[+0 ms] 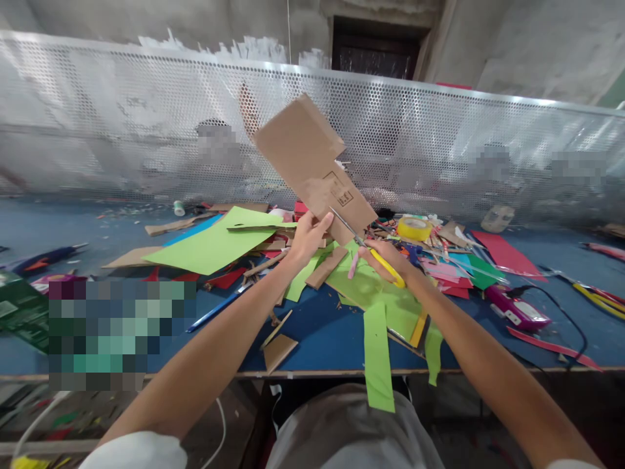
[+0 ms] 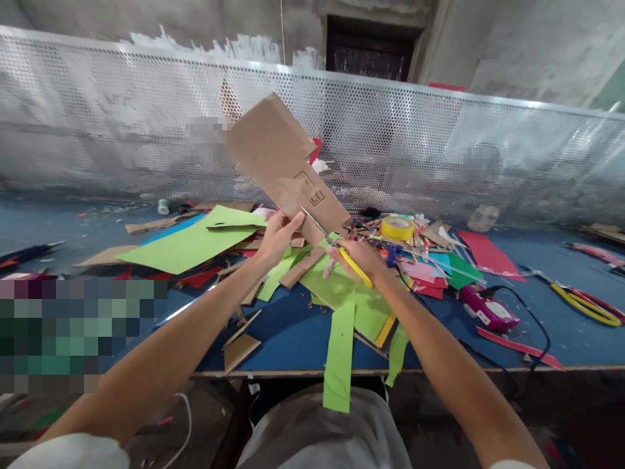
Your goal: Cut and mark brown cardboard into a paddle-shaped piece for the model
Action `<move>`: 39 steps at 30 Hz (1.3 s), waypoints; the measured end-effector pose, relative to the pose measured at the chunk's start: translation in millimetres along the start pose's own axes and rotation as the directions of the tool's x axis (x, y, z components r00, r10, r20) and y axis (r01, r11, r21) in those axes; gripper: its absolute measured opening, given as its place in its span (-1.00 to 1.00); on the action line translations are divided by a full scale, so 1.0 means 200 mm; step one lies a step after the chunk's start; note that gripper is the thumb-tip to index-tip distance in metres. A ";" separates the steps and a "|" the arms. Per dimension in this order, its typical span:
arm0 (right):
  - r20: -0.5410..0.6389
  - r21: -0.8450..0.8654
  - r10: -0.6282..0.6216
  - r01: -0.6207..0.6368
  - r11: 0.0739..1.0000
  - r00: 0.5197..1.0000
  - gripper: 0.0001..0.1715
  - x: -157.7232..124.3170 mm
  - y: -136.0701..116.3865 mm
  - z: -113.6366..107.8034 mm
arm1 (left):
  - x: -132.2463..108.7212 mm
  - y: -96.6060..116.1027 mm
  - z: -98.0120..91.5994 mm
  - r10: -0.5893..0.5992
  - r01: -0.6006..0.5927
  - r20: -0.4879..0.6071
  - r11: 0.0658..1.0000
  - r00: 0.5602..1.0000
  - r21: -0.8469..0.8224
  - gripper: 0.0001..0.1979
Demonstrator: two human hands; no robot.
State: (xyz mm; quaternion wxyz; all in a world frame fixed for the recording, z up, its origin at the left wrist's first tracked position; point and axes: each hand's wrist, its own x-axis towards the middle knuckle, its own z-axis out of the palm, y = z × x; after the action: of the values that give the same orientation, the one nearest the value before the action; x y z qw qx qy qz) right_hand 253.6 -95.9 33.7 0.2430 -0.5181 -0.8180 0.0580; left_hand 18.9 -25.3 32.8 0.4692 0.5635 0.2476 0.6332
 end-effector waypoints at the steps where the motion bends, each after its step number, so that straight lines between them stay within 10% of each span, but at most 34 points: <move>1: -0.003 0.006 -0.020 0.020 1.000 1.000 -0.41 0.00 0.02 0.00 | 0.01 0.00 -0.01 0.014 -0.014 -0.013 1.000 1.000 -0.004 -0.40; 39: 0.013 -0.041 0.101 -0.101 0.994 0.995 -0.42 0.00 -0.14 -0.01 | -0.02 -0.01 -0.01 0.054 -0.054 0.008 0.997 0.999 0.052 -0.39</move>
State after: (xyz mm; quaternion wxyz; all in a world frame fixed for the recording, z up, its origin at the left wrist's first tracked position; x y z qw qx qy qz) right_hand 231.7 -109.3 44.2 0.2231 -0.5632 -0.7935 0.0577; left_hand 16.9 -28.2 28.0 0.4381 0.5842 0.2471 0.6370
